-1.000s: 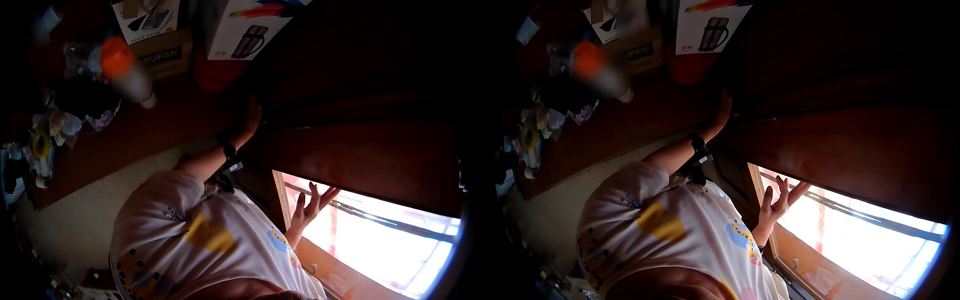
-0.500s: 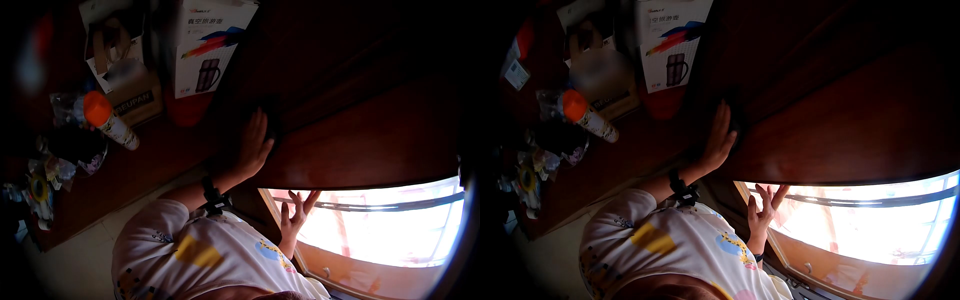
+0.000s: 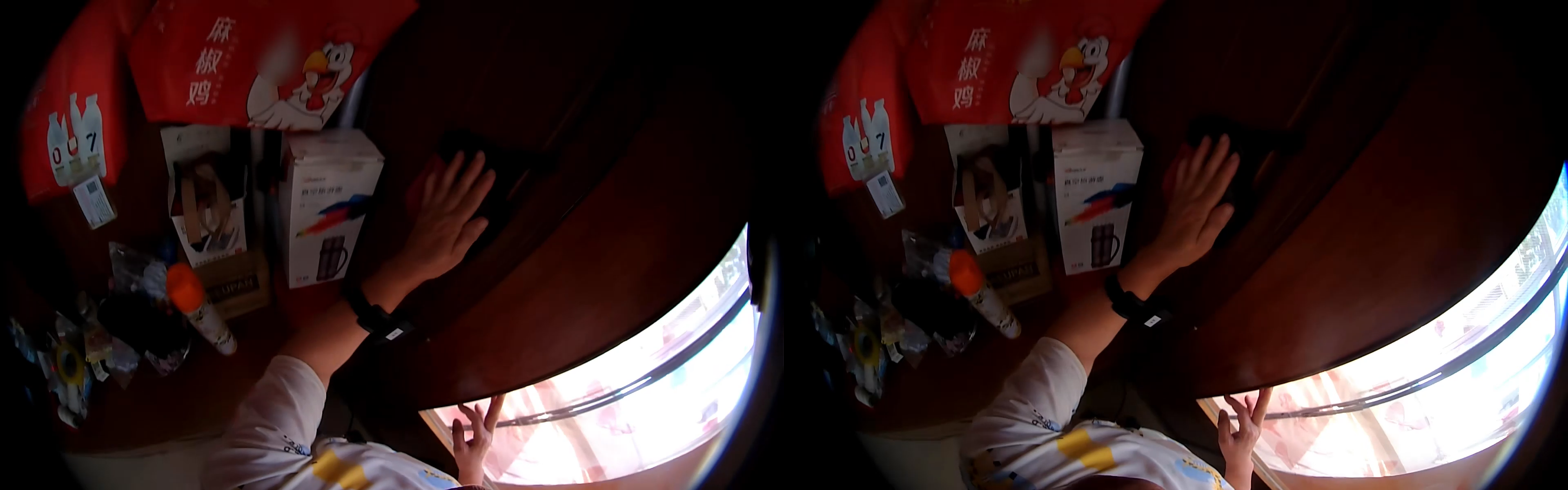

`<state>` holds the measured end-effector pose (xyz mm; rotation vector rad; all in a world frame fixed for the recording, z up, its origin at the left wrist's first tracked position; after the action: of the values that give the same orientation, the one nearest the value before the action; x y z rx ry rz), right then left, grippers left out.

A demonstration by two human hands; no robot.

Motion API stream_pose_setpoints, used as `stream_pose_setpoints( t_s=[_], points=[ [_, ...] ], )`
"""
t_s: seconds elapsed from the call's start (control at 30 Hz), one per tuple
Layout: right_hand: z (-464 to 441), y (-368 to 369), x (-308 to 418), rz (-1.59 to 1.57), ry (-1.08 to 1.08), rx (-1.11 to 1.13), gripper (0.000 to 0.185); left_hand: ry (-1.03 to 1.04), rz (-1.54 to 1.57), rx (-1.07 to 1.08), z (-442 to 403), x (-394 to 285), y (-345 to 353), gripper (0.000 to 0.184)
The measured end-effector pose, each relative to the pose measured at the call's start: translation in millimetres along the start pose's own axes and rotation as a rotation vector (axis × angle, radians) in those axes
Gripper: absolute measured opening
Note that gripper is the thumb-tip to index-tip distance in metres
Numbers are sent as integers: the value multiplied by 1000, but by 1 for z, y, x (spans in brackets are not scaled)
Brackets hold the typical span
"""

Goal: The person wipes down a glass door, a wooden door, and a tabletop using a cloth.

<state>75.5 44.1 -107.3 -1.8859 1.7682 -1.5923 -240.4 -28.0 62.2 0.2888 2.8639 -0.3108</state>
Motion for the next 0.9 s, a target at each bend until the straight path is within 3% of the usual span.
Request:
stream_pose_setpoints(
  t_s=[0.07,0.13,0.3,0.33,0.43,0.47,0.6,0.7,0.73,0.83,0.9],
  points=[
    [-2,-1,4,-4,-1,-13,25,45,-41,-41,18,5,9,58],
    [4,-4,-6,-38,-5,-20,25,-145,1,-141,50,13,19,56],
    [2,-13,23,-133,56,-30,27,-138,-5,-171,79,11,27,58],
    [0,-13,22,-98,-77,-60,27,-161,14,-168,70,7,24,58],
    [3,-18,11,-172,155,118,28,-101,-27,-167,1,3,6,58],
    [5,-16,2,-114,-28,31,28,-72,-45,-167,-25,1,0,58],
    [-4,-37,6,-30,-104,-27,32,74,-96,-194,-125,-10,-24,57],
    [-9,-44,3,-228,-40,-107,36,160,-118,-231,-196,-19,-39,57],
    [-9,-45,-3,-230,80,-65,38,187,-112,-238,-221,-22,-44,56],
    [-14,-46,-4,-216,76,-102,43,263,-117,-247,-291,-29,-60,59],
    [-23,-54,9,-231,-146,-284,48,277,-121,-243,-333,-38,-69,60]
  ],
)
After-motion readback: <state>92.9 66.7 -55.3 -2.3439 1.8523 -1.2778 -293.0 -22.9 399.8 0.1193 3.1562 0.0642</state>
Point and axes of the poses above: each hand's wrist, its own z-axis away from the middle knuckle, its own y-axis out of the palm, x = y × z, the point moved 4 cm from there along -z, towards the middle knuckle, and after that the axes turned 8 degrees about z, right-handed, at the moved point
